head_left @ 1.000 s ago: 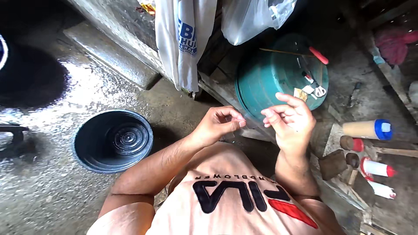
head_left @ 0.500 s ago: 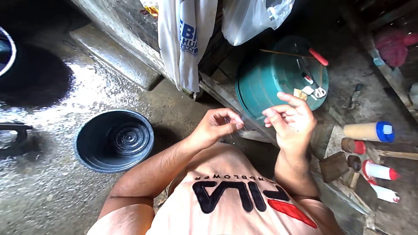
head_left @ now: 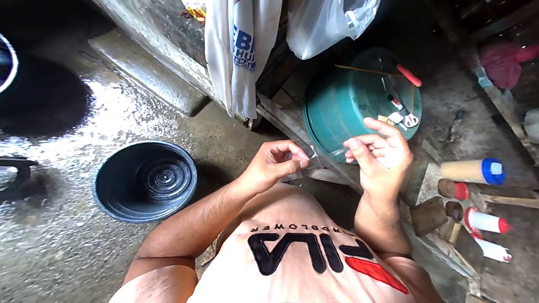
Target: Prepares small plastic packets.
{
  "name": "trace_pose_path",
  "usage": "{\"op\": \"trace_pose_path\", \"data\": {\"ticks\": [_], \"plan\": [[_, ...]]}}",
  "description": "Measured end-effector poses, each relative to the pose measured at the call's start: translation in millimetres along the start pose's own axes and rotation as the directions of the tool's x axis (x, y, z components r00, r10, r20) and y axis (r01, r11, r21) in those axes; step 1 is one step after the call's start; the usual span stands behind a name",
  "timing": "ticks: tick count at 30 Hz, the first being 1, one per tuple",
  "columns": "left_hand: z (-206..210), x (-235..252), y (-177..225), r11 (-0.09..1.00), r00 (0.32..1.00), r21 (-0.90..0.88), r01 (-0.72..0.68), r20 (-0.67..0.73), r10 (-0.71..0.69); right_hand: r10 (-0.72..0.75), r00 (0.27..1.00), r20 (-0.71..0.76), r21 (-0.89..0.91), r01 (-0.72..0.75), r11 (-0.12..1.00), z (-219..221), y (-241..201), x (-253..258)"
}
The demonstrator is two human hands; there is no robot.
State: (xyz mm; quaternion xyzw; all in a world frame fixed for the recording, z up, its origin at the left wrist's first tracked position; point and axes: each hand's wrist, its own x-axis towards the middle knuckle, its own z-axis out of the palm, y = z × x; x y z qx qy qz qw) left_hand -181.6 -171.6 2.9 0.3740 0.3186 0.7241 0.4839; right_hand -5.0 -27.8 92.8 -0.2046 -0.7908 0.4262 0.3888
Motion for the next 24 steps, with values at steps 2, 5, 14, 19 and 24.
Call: {"op": "trace_pose_path", "data": {"ticks": [2, 5, 14, 19, 24], "plan": [[-1, -1, -1, 1.000, 1.000, -0.001, -0.006, 0.001, 0.006, -0.002, 1.000, -0.001, 0.011, 0.002, 1.000, 0, 0, 0], [-5, -2, -2, 0.999, 0.999, 0.045, -0.011, 0.033, 0.010, -0.019, 1.000, 0.023, 0.048, 0.018, 0.999, 0, -1, 1], [5, 14, 8, 0.995, 0.996, 0.102, -0.002, 0.088, -0.007, -0.071, 0.950, 0.303, 0.107, 0.041, 0.993, 2, -1, 14], [14, 21, 8, 1.000, 0.992, -0.018, -0.007, -0.126, 0.005, 0.011, 0.957, 0.291, 0.167, -0.062, 0.984, 8, -5, 18], [14, 20, 8, 0.996, 0.981, -0.085, -0.036, -0.195, 0.019, 0.038, 0.964, 0.263, 0.209, -0.095, 0.973, 16, 1, 7]]}}
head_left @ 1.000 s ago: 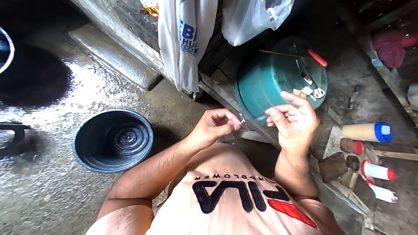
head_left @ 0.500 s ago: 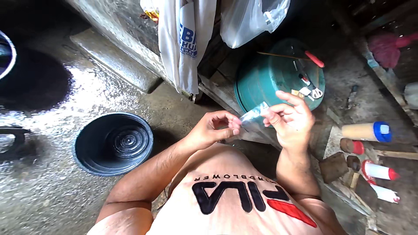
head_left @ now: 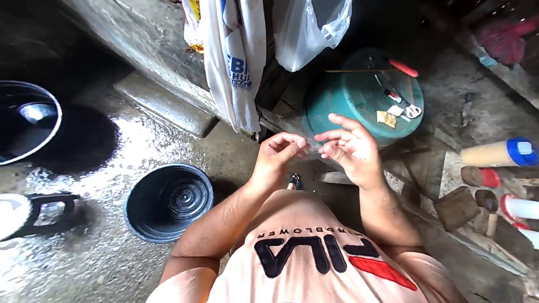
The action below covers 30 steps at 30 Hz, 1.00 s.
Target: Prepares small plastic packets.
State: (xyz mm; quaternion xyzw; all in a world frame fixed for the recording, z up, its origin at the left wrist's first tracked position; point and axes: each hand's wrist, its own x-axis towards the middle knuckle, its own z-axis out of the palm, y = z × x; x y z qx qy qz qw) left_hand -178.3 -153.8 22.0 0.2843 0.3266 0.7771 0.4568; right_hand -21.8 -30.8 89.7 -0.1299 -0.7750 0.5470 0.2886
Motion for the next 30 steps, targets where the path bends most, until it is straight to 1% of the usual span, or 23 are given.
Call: {"op": "trace_pose_path", "data": {"ticks": [4, 9, 12, 14, 17, 20, 23, 26, 30], "plan": [[1, 1, -1, 0.999, 1.000, -0.027, 0.023, 0.007, -0.023, -0.053, 0.998, -0.017, -0.015, 0.053, 0.999, 4, 4, 0], [2, 0, -1, 0.999, 0.999, -0.014, 0.037, 0.026, -0.037, -0.026, 0.997, -0.079, -0.045, 0.023, 0.999, 4, 2, 1], [-1, -1, 1, 0.998, 0.999, 0.057, -0.004, 0.040, 0.001, -0.024, 0.996, -0.089, -0.049, 0.020, 0.999, 3, 2, 1], [-4, 1, 4, 0.986, 0.995, 0.147, -0.078, 0.069, 0.068, -0.022, 0.996, -0.082, -0.044, 0.018, 0.999, 2, 3, 1], [-9, 7, 15, 0.928, 0.974, 0.309, -0.206, 0.152, 0.166, -0.012, 0.997, -0.077, -0.050, 0.008, 0.999, 1, 3, 1], [-13, 10, 23, 0.869, 0.962, 0.426, -0.252, 0.206, 0.178, -0.002, 0.997, -0.074, -0.062, -0.002, 0.998, 2, 4, 2], [-14, 12, 28, 0.798, 0.954, 0.529, -0.290, 0.228, 0.195, -0.005, 0.997, -0.072, -0.075, -0.001, 0.997, 4, 3, 3], [-14, 14, 29, 0.738, 0.944, 0.591, -0.325, 0.242, 0.222, 0.000, 0.997, -0.076, -0.101, -0.008, 0.995, 5, 2, 4], [-15, 15, 31, 0.694, 0.939, 0.633, -0.344, 0.255, 0.232, 0.006, 0.997, -0.072, -0.117, -0.014, 0.993, 6, 0, 6]]}}
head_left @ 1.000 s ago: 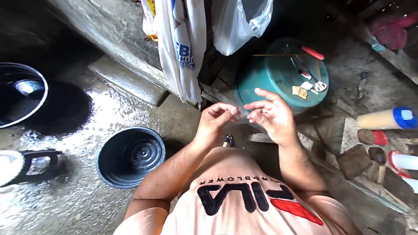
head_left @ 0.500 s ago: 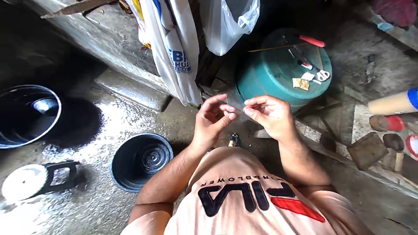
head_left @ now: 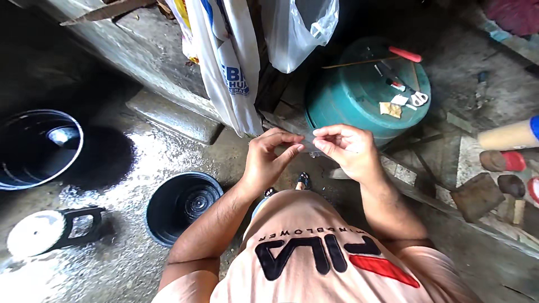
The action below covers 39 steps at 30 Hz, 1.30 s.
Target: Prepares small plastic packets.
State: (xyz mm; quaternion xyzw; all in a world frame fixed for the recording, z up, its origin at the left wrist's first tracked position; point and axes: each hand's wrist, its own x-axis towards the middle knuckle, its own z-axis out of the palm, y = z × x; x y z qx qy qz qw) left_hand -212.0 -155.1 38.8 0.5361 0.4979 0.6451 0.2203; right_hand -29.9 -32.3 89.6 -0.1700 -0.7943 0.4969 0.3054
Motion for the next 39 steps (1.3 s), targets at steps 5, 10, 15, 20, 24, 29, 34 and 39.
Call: {"op": "trace_pose_path", "data": {"ticks": [5, 10, 15, 20, 24, 29, 34, 39], "plan": [[-2, 1, 0, 1.000, 1.000, 0.010, 0.005, 0.003, -0.005, -0.064, 0.997, 0.034, -0.068, 0.066, 0.995, 1, 3, 0], [-4, 1, -4, 1.000, 1.000, -0.010, 0.018, 0.004, -0.018, -0.067, 0.998, 0.014, -0.177, 0.069, 0.982, 1, 4, 1], [-4, 1, -2, 0.999, 0.999, 0.022, 0.031, 0.012, -0.032, -0.063, 0.998, 0.026, -0.202, 0.066, 0.977, 0, 4, 1], [-3, 1, -2, 1.000, 0.999, 0.022, 0.019, 0.025, -0.019, -0.055, 0.998, 0.043, -0.198, 0.063, 0.978, -1, 6, 0], [-2, 0, -1, 1.000, 0.999, 0.002, 0.029, 0.034, -0.029, -0.049, 0.997, 0.057, -0.254, 0.062, 0.965, -2, 5, -1], [-1, -1, -2, 0.999, 0.999, 0.019, 0.049, 0.014, -0.049, -0.065, 0.997, 0.041, -0.235, 0.073, 0.969, -1, 6, -3], [1, -1, -7, 0.988, 0.996, -0.125, 0.087, 0.005, -0.087, -0.034, 0.999, 0.012, -0.151, 0.035, 0.988, -1, 6, -4], [20, -7, -13, 0.818, 0.954, -0.497, 0.289, 0.074, -0.292, 0.103, 0.994, -0.044, -0.018, -0.104, 0.994, 0, 3, -3]]}}
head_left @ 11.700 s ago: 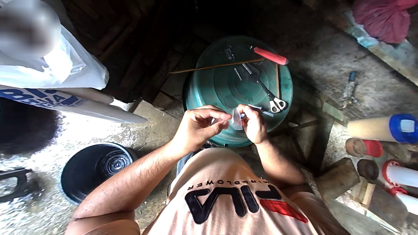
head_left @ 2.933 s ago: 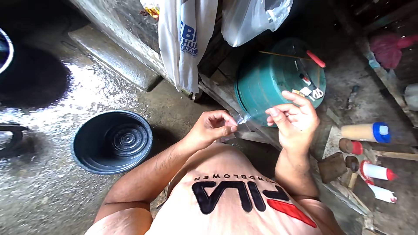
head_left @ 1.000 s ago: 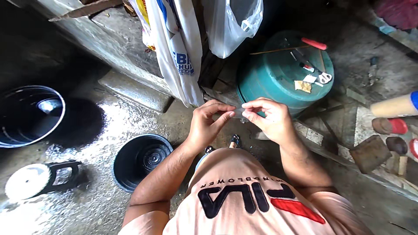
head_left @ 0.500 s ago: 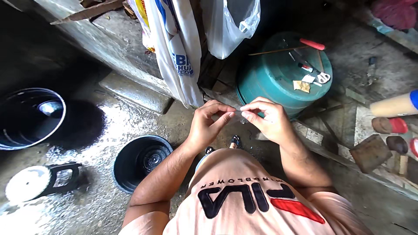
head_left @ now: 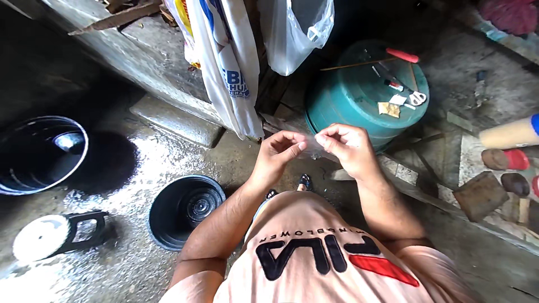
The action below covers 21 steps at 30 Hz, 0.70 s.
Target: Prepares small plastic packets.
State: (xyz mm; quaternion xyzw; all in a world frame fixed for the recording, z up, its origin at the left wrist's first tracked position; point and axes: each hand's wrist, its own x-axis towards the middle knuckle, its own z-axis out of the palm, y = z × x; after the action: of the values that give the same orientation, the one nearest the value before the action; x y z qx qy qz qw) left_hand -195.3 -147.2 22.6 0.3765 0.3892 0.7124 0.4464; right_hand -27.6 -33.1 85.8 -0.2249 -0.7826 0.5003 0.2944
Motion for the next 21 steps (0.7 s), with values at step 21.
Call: {"op": "trace_pose_path", "data": {"ticks": [21], "plan": [[4, 6, -8, 0.990, 0.993, -0.093, 0.109, -0.023, -0.112, 0.100, 0.995, -0.015, 0.025, -0.099, 0.995, -2, 12, -5]]}}
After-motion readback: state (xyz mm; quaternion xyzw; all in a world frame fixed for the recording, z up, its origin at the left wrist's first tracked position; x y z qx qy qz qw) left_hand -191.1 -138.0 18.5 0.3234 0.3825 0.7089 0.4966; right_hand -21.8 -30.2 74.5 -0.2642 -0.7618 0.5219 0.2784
